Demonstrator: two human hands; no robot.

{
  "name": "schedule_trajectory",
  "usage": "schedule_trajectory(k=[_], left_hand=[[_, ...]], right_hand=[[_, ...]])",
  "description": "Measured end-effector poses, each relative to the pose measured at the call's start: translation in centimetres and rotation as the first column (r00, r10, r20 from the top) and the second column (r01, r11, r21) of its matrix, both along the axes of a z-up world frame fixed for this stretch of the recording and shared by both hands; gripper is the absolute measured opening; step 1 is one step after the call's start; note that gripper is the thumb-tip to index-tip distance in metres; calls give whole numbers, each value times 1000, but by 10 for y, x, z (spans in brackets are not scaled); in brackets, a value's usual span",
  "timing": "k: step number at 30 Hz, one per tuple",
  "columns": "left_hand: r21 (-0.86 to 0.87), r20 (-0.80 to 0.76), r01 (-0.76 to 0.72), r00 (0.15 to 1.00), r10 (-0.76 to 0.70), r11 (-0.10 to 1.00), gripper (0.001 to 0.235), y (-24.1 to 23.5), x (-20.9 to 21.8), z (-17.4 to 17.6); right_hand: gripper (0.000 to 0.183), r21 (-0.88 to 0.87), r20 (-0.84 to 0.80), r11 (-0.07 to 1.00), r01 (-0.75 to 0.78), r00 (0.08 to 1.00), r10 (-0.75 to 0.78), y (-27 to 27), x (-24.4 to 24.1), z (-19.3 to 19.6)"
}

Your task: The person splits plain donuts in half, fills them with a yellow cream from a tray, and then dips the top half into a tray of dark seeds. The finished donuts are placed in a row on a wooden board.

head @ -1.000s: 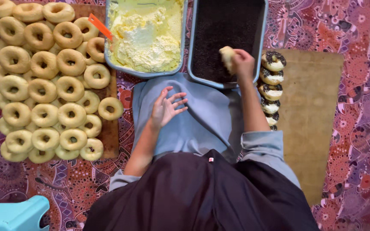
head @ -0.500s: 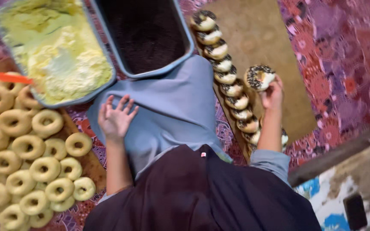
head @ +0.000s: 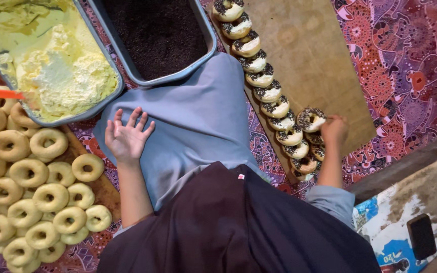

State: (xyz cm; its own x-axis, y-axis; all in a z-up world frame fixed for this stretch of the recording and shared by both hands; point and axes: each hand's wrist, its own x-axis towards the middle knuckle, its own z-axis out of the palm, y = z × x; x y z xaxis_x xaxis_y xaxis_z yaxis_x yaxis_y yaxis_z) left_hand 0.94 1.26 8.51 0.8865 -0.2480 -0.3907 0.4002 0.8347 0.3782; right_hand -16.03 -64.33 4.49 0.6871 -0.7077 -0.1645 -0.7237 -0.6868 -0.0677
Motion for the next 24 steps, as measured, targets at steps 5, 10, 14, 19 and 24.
schedule_trajectory(k=[5, 10, 14, 19, 24], left_hand=[[-2, -3, -7, 1000, 7, 1000, 48, -2, 2, 2], [-42, 12, -39, 999, 40, 998, 46, 4, -5, 0], [-96, 18, -120, 992, 123, 988, 42, 27, -30, -13], [118, -111, -417, 896, 429, 901, 35, 89, -106, -58], [776, -184, -513, 375, 909, 368, 18, 139, -193, -117]], right_hand=[[50, 295, 276, 954, 48, 952, -133, -18, -8, 8], [77, 666, 305, 746, -26, 921, -241, -29, -1, -17], [68, 568, 275, 823, 19, 938, -211, -30, -1, -14], [39, 139, 443, 988, 68, 888, -123, -16, 35, 10], [23, 248, 784, 968, -37, 594, -178, 36, 133, 11]])
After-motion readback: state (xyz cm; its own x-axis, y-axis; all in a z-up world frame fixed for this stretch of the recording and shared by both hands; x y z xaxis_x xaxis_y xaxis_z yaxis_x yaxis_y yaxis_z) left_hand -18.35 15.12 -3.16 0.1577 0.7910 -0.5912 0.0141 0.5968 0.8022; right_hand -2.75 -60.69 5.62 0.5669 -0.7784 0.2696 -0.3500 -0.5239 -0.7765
